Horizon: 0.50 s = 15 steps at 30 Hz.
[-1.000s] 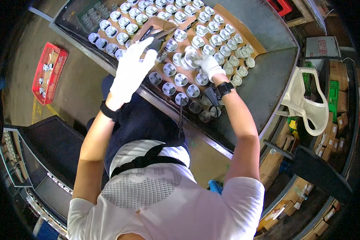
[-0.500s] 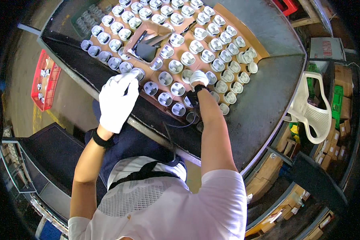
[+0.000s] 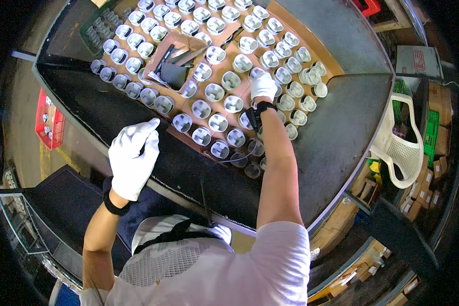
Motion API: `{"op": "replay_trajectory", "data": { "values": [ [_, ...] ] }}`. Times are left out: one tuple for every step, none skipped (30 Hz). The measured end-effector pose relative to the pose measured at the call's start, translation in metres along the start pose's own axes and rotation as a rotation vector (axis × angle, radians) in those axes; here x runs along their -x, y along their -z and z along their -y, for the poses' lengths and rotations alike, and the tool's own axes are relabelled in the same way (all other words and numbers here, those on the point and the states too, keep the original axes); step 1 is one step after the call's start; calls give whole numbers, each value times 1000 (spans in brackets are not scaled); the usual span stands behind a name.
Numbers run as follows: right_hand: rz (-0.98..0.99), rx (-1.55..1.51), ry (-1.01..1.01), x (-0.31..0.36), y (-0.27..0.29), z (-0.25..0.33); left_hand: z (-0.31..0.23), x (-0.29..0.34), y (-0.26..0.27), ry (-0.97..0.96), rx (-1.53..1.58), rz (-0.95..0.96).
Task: Inspecting and sorting small white cylindrical parts in a large metal bin.
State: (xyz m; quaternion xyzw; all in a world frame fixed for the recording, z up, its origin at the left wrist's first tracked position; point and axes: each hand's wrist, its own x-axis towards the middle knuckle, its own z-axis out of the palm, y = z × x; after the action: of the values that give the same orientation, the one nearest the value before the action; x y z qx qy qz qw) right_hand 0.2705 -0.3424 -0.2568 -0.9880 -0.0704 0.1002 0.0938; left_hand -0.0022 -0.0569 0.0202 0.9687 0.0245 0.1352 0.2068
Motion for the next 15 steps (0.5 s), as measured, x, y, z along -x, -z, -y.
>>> {"op": "replay_trajectory", "data": {
  "values": [
    [28, 50, -17, -12, -17, -21, 0, -5, 1, -20, 4, 17],
    [51, 10, -30, -14, -20, -16, 1, -5, -1, -24, -16, 8],
    [75, -30, -44, -15, -23, -11, 1, -3, -1, -15, -29, 3],
    [93, 30, -54, -20, -47, -36, 0, -8, 1, -46, -23, 4],
    [156, 120, -72, -12, -34, -16, -1, -5, 1, -26, -40, -2],
    [141, 56, -83, -17, -45, -12, -2, -4, 1, 0, -27, 0],
    [118, -3, -119, -18, -52, -18, -2, -6, 2, -2, -11, -1],
    [69, 24, -163, -15, -52, -15, -3, -6, 3, 2, 0, -3],
    [-44, -22, -73, -16, -61, -22, -4, -7, 3, 5, 11, -4],
    [-36, -62, -66, -17, -59, -21, -3, -6, 3, 5, 14, -7],
    [-28, -103, -61, -16, -58, -21, -4, -6, 4, 8, 6, -7],
    [-62, -127, -31, -13, -57, -21, -5, -7, 4, 9, -2, -6],
    [-87, -163, -6, -11, -56, -26, -4, -8, 4, 4, -3, -7],
    [-112, -200, 16, -7, -54, -31, -3, -8, 4, -8, 4, -1],
    [-138, -238, 36, -1, -53, -35, -2, -8, 4, -15, 7, 2]
  ]
}}
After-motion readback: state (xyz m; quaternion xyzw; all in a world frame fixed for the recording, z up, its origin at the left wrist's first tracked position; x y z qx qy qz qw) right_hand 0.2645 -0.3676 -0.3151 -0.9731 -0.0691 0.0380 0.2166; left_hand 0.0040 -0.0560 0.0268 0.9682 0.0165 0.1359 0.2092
